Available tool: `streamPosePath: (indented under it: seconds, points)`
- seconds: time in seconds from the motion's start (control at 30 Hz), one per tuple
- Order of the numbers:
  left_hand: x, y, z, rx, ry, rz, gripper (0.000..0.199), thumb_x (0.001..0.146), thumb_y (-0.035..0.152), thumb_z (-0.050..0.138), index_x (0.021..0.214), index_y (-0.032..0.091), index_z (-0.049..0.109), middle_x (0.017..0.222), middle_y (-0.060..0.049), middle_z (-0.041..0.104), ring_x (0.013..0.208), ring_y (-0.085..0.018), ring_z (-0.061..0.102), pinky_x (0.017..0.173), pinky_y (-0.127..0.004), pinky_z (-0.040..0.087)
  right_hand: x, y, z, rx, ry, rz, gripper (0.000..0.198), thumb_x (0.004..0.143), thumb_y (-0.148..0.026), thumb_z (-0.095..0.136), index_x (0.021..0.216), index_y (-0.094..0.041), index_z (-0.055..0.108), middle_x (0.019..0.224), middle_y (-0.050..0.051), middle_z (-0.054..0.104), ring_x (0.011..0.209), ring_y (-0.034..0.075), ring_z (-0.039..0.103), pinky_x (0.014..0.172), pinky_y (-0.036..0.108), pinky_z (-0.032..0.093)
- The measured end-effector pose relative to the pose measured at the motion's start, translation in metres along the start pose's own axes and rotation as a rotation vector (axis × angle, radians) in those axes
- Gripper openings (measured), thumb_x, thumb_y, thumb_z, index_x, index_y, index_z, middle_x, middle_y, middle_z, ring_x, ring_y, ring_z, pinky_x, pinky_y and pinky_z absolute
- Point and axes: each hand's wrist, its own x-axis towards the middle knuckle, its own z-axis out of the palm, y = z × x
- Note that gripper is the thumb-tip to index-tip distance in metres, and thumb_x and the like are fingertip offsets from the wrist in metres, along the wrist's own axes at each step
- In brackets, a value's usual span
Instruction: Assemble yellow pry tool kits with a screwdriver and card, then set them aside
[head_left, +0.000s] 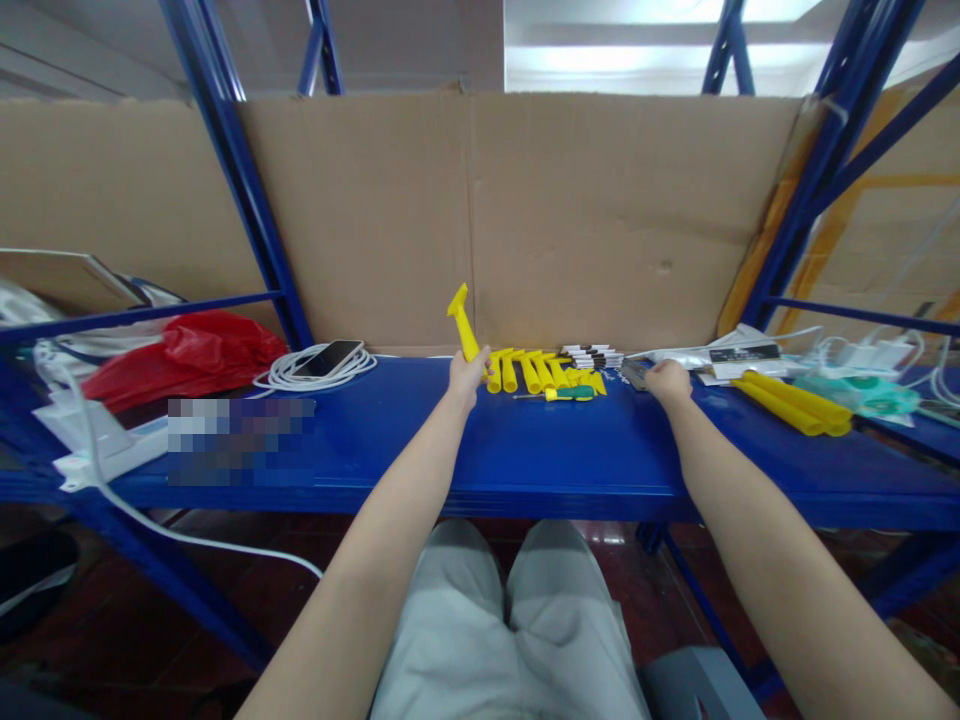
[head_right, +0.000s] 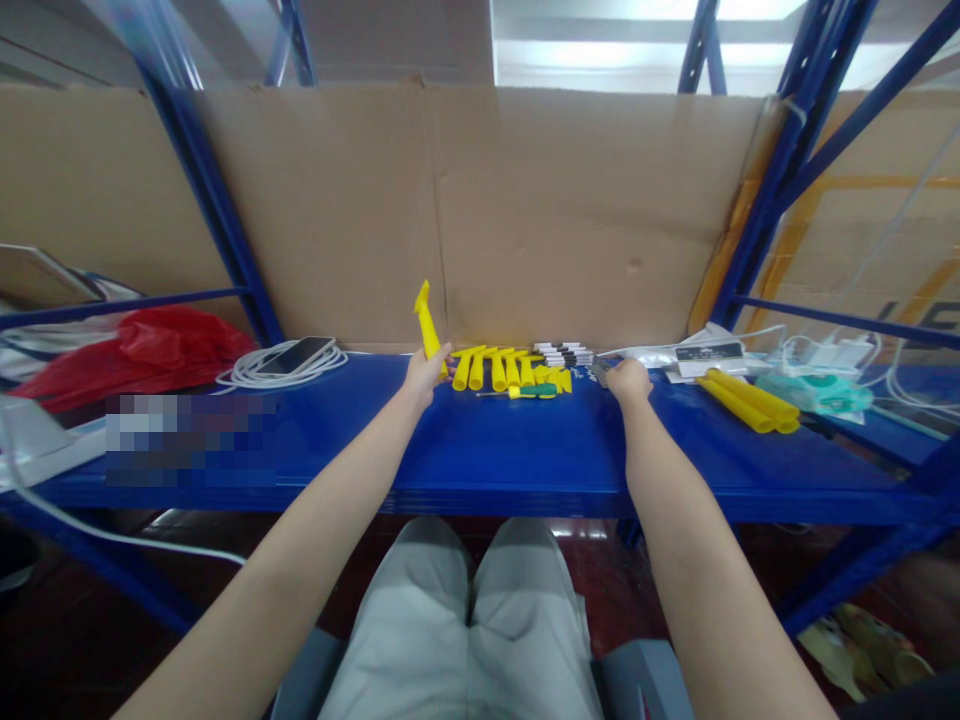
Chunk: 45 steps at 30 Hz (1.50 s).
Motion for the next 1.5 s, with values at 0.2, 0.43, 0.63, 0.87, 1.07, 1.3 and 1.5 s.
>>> streamPosePath:
  seconds: [0.2, 0.43, 0.63, 0.87, 1.07, 1.3, 1.5]
  points:
    - [0.001, -0.002, 0.001, 0.085, 0.046, 0.164, 0.014, 0.086, 0.023, 0.064, 0.086, 0.018, 0.051, 0.059, 0.006, 0.053, 0.047, -0.007, 0.051, 0.052, -0.018, 0.044, -0.012, -0.019, -0.015, 0.074, 0.03, 0.171, 0.029, 0.079, -0.017, 0.051, 0.101, -0.015, 0.07, 0.108, 0.018, 0.068, 0.111, 0.032, 0.061, 0.092, 0.041, 0.048]
    - [0.005, -0.006, 0.002, 0.223, 0.056, 0.232, 0.008, 0.089, 0.018, 0.054, 0.096, 0.019, 0.051, 0.062, 0.006, 0.054, 0.049, -0.009, 0.051, 0.057, -0.02, 0.045, -0.008, -0.018, -0.014, 0.143, 0.115, 0.136, 0.022, 0.079, -0.016, 0.049, 0.093, -0.015, 0.067, 0.099, 0.018, 0.067, 0.104, 0.031, 0.061, 0.092, 0.042, 0.047]
    - [0.001, -0.008, 0.0, 0.547, -0.027, 0.511, 0.015, 0.092, 0.029, 0.052, 0.102, 0.018, 0.056, 0.089, -0.004, 0.068, 0.082, -0.016, 0.064, 0.074, -0.026, 0.048, 0.0, -0.018, -0.011, 0.325, 0.303, 0.05, 0.007, 0.073, -0.016, 0.052, 0.067, -0.02, 0.053, 0.076, 0.01, 0.06, 0.087, 0.028, 0.058, 0.087, 0.043, 0.045]
    - [-0.026, -0.003, 0.006, 1.049, -0.229, 0.579, 0.04, 0.096, 0.045, 0.044, 0.128, 0.024, 0.055, 0.114, -0.009, 0.07, 0.107, -0.024, 0.065, 0.086, -0.031, 0.047, -0.009, -0.042, -0.012, 0.528, 0.248, -0.166, 0.014, 0.073, -0.019, 0.055, 0.063, -0.022, 0.046, 0.068, 0.004, 0.057, 0.073, 0.021, 0.054, 0.079, 0.037, 0.046]
    - [-0.037, -0.005, 0.012, 1.31, -0.388, 0.553, 0.04, 0.097, 0.043, 0.042, 0.125, 0.022, 0.061, 0.118, -0.011, 0.069, 0.111, -0.026, 0.064, 0.092, -0.034, 0.048, -0.021, -0.066, 0.008, 0.753, 0.094, -0.257, 0.007, 0.07, -0.021, 0.057, 0.064, -0.02, 0.052, 0.069, 0.001, 0.06, 0.072, 0.018, 0.057, 0.077, 0.033, 0.046]
    - [-0.038, -0.004, 0.013, 1.372, -0.362, 0.543, 0.035, 0.098, 0.034, 0.041, 0.118, 0.016, 0.063, 0.124, -0.015, 0.064, 0.115, -0.025, 0.061, 0.093, -0.034, 0.049, -0.039, -0.082, 0.018, 0.906, -0.213, -0.28, 0.009, 0.066, -0.023, 0.063, 0.063, -0.02, 0.055, 0.069, 0.0, 0.062, 0.068, 0.014, 0.056, 0.07, 0.028, 0.046]
    - [-0.037, -0.005, 0.014, 1.372, -0.368, 0.533, 0.034, 0.098, 0.034, 0.041, 0.118, 0.016, 0.063, 0.123, -0.014, 0.065, 0.115, -0.024, 0.062, 0.092, -0.031, 0.049, -0.046, -0.085, 0.018, 0.861, -0.318, -0.27, 0.012, 0.066, -0.025, 0.065, 0.062, -0.019, 0.055, 0.072, 0.001, 0.064, 0.068, 0.013, 0.057, 0.061, 0.024, 0.045]
